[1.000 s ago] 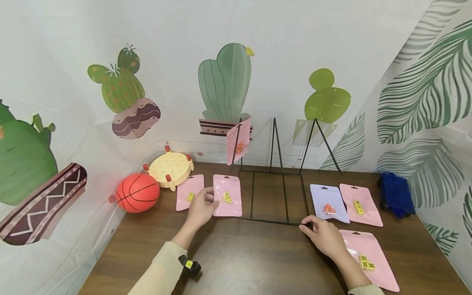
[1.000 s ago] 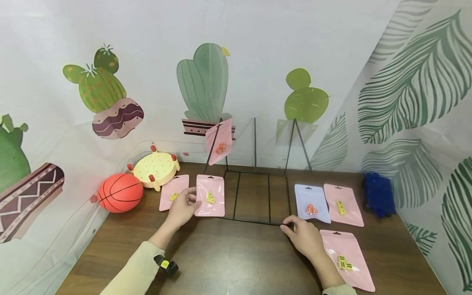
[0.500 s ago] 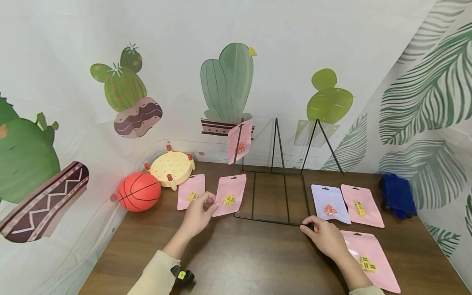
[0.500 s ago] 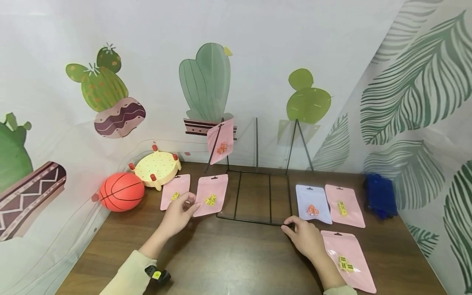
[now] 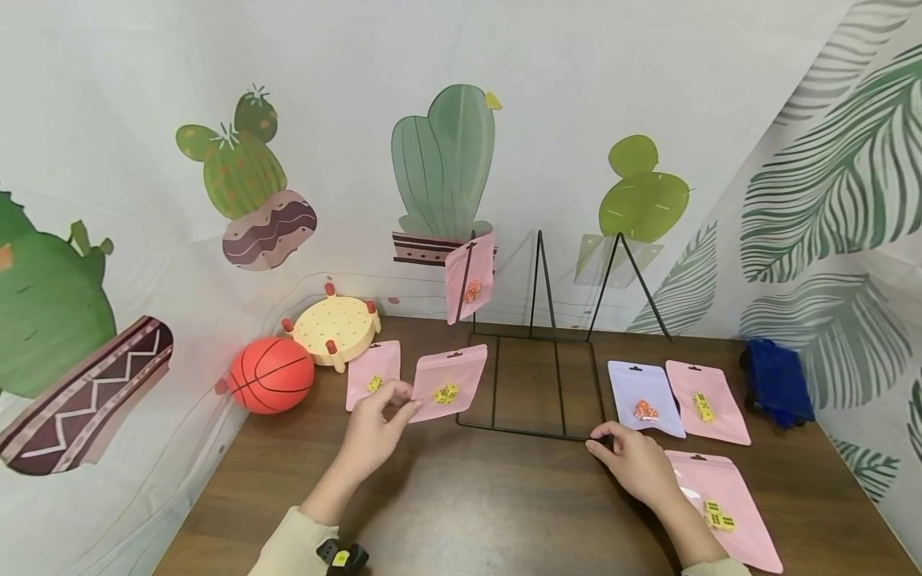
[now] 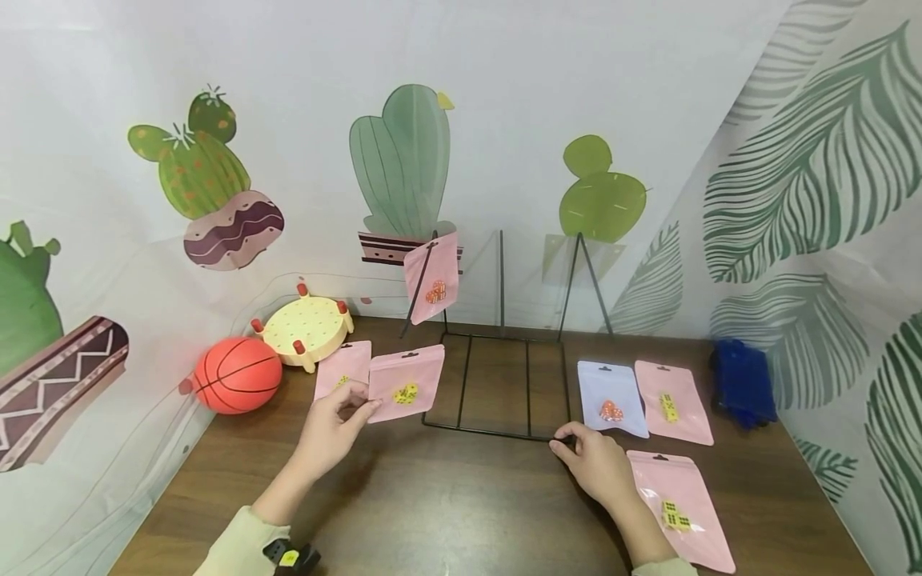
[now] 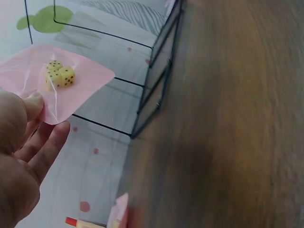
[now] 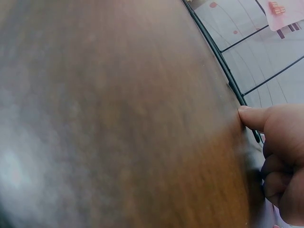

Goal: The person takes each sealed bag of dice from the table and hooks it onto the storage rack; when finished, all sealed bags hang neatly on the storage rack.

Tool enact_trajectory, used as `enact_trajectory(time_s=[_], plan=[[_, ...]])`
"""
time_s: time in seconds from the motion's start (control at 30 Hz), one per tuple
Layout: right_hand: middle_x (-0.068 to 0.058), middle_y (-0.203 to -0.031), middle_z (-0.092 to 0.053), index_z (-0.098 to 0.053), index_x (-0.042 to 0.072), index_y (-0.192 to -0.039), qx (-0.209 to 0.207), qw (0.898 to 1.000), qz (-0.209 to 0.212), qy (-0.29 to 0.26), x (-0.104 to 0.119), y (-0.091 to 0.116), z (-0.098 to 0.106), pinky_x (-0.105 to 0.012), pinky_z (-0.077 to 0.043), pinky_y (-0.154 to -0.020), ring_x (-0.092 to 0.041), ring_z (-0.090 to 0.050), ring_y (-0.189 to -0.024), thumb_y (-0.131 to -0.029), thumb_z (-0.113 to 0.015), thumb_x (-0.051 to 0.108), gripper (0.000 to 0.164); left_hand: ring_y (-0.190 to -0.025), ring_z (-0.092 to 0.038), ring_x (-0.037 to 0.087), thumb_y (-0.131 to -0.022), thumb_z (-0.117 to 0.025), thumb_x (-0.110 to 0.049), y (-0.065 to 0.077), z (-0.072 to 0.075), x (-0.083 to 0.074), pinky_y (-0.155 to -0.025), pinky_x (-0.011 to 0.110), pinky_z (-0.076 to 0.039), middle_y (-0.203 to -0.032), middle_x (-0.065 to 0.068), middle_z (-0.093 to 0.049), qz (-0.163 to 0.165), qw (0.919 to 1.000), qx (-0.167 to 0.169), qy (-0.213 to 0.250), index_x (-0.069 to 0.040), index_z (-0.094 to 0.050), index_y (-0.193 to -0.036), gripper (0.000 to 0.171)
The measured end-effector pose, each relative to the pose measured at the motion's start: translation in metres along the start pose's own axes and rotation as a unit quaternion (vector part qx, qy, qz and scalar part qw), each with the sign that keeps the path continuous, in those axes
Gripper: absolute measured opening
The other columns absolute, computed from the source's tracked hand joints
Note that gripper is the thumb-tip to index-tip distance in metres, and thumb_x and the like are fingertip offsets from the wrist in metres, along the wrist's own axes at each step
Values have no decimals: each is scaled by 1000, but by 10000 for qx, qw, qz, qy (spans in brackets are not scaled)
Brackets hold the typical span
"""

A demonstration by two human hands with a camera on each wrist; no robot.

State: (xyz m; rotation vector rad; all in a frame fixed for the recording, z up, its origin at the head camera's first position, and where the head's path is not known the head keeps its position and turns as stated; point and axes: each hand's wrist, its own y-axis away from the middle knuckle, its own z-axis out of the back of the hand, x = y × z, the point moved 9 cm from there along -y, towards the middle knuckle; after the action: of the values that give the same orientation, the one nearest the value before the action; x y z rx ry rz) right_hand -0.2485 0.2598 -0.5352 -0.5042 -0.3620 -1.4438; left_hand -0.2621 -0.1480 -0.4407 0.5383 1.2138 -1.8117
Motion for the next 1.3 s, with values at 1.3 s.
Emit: enact_trajectory(time_s=[1.3], plan=[[9, -59, -38, -73, 21, -103, -50, 10000, -5, 37, 0, 0, 0, -27, -24, -46, -8, -29, -49, -95, -77, 31, 14, -69, -63, 17, -91, -75, 6, -27, 11, -64, -62, 28, -52, -78, 8, -69, 284, 9953, -538, 749, -4, -65, -93, 15]])
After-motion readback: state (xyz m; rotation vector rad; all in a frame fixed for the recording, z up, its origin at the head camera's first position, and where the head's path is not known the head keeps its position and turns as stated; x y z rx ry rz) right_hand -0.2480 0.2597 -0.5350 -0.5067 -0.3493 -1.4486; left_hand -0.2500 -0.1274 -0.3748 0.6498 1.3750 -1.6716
